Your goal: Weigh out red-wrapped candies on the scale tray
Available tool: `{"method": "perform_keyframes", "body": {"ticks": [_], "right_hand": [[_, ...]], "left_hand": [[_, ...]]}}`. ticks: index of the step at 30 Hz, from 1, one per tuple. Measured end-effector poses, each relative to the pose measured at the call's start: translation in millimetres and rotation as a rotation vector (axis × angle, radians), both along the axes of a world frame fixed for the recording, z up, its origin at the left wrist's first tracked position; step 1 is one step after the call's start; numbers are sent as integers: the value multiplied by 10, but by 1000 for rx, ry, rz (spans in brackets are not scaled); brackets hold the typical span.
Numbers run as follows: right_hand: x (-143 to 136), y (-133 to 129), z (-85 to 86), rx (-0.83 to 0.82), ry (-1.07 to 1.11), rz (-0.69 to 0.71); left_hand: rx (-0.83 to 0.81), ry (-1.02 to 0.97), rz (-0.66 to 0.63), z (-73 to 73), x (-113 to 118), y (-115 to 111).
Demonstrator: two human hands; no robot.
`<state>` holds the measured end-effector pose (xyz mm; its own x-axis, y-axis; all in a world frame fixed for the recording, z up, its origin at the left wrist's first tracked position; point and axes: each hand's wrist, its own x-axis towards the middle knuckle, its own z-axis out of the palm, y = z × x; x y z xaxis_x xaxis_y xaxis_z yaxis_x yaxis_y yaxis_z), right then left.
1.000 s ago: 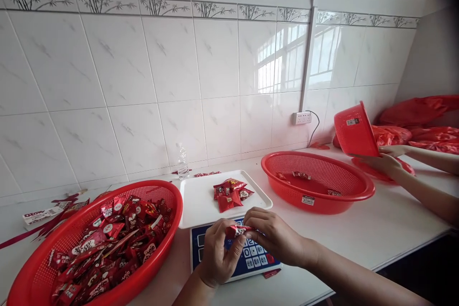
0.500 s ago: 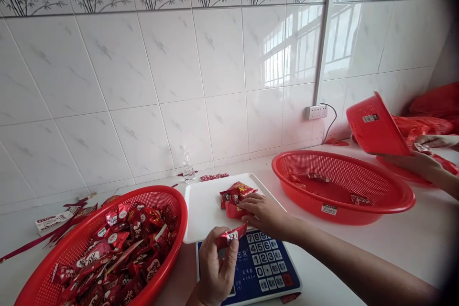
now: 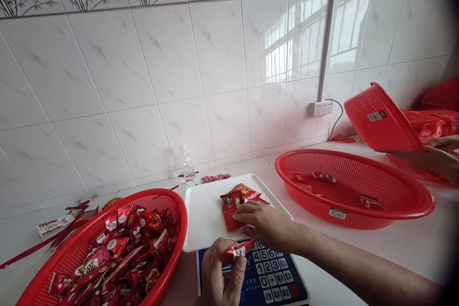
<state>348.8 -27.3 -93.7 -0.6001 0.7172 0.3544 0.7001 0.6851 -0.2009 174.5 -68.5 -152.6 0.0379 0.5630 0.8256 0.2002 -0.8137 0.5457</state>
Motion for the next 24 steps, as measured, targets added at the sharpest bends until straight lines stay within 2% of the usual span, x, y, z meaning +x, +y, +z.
{"method": "perform_keyframes", "body": {"ticks": [5,10,14,17,20,24], "right_hand": [[28,5,-28,-31,-30,-46],[49,19,47,-28,-37,-64],[147,147,114,-39,-33,-216],[238,271,84,-135,-18,-299],[267,309,36,-230,-11,-305],[208,211,57,-240,-16,-307]], "left_hand": [[62,166,-46,65,-67,27],[85,178,-9,98,-67,18],[89,183,-13,88,-71,27],[84,179,-13,83,-79,31],[76,183,-21,77,-81,29],[69,199,-36,60,-69,31]]}}
